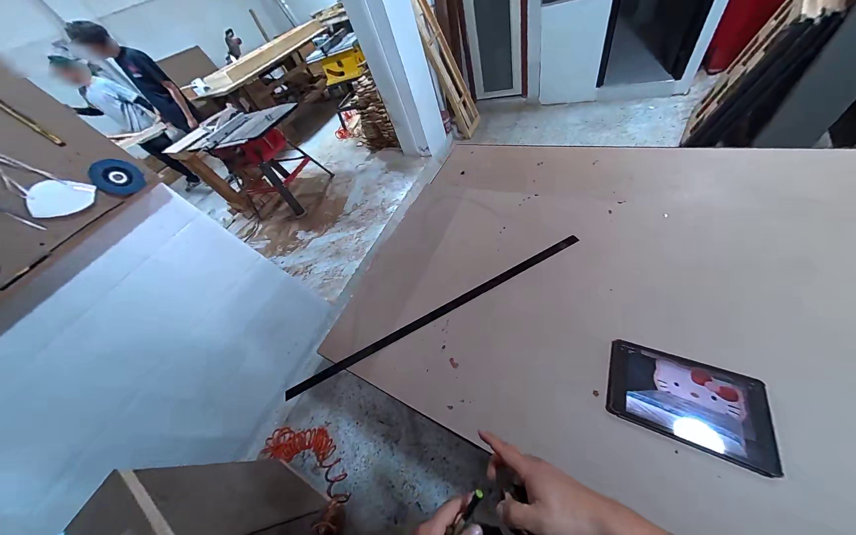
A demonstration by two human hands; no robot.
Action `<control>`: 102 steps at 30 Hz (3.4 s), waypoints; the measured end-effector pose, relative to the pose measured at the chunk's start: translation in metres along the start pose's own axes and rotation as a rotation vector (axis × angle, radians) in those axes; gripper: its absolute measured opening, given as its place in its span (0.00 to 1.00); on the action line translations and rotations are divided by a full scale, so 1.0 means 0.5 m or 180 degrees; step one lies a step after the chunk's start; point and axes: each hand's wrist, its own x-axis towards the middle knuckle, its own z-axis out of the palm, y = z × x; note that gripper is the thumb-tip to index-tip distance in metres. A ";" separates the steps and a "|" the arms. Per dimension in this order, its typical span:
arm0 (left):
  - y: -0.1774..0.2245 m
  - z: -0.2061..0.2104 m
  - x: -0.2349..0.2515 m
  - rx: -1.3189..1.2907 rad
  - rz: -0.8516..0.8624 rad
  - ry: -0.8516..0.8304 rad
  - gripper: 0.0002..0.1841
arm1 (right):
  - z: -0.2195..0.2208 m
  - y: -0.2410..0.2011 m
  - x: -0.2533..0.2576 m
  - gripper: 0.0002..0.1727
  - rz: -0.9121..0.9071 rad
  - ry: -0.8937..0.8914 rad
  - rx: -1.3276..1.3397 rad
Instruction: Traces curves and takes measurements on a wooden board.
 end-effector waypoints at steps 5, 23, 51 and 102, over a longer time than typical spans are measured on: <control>0.060 -0.050 0.128 -0.0431 0.0250 0.0345 0.09 | -0.063 -0.052 0.136 0.52 -0.0242 -0.0156 -0.0292; 0.051 -0.677 1.191 0.0302 -0.0371 0.0261 0.14 | -0.616 0.084 0.491 0.28 0.1788 0.1600 -0.0878; 0.114 -0.629 1.837 0.1816 -0.0185 0.2072 0.26 | -1.091 0.286 0.757 0.29 0.3252 0.2861 -0.2092; 0.453 -0.008 1.955 0.2458 0.2820 0.0248 0.12 | -0.596 0.253 0.778 0.29 0.2611 0.2398 0.1568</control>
